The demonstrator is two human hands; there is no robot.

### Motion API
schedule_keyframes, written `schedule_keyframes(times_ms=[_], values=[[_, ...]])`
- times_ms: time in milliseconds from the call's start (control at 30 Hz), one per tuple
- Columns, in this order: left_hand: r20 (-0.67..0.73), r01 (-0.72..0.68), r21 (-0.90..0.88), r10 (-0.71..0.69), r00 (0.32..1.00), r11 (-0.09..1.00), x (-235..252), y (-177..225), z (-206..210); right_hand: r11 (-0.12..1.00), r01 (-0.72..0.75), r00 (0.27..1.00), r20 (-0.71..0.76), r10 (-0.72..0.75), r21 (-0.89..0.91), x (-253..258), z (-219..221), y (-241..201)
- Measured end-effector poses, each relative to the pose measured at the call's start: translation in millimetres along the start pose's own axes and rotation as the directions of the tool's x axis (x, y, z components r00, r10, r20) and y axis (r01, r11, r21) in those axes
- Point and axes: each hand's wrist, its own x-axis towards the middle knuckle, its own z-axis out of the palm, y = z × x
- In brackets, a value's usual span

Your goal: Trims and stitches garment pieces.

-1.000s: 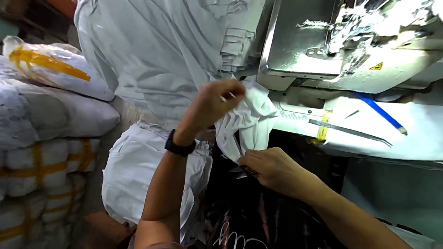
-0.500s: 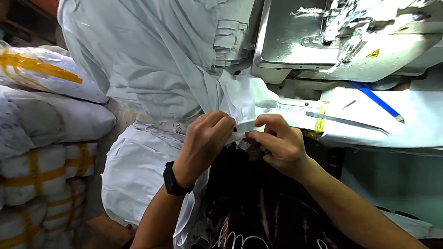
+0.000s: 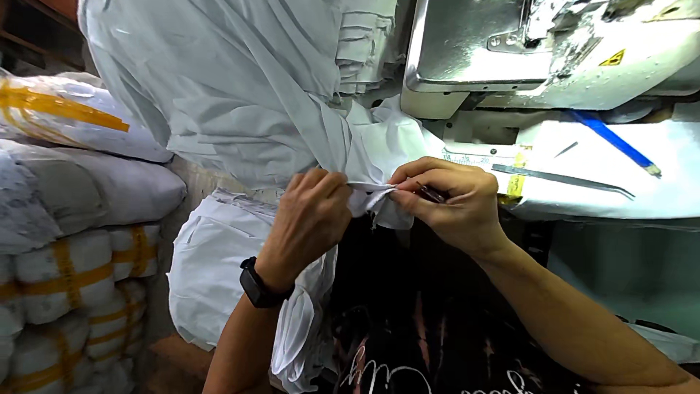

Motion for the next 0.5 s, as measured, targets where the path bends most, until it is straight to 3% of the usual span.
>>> schedule_keyframes(times_ms=[100,267,400,500], values=[[0.016,0.066,-0.032,-0.066,0.998,0.997,-8,-12,-6,0.998,-0.068,0.998,-0.006,0.068,-0.017,1,-3,-4],[-0.203,0.002,-0.335,-0.074,0.976,0.942,-14,-18,-2,0.993,-0.12,0.993,-0.008,0.12,-0.013,1,-1,-6],[-0.285,-0.037,-0.58,-0.16,0.945,0.814,-17,-22,12,0.99,-0.14,0.99,-0.016,0.14,0.025,0,-2,-6],[-0.317,-0.023,-0.748,-0.327,0.89,0.663,-15,-16,27,0.981,-0.188,0.98,-0.058,0.191,0.053,-1,0,-5]])
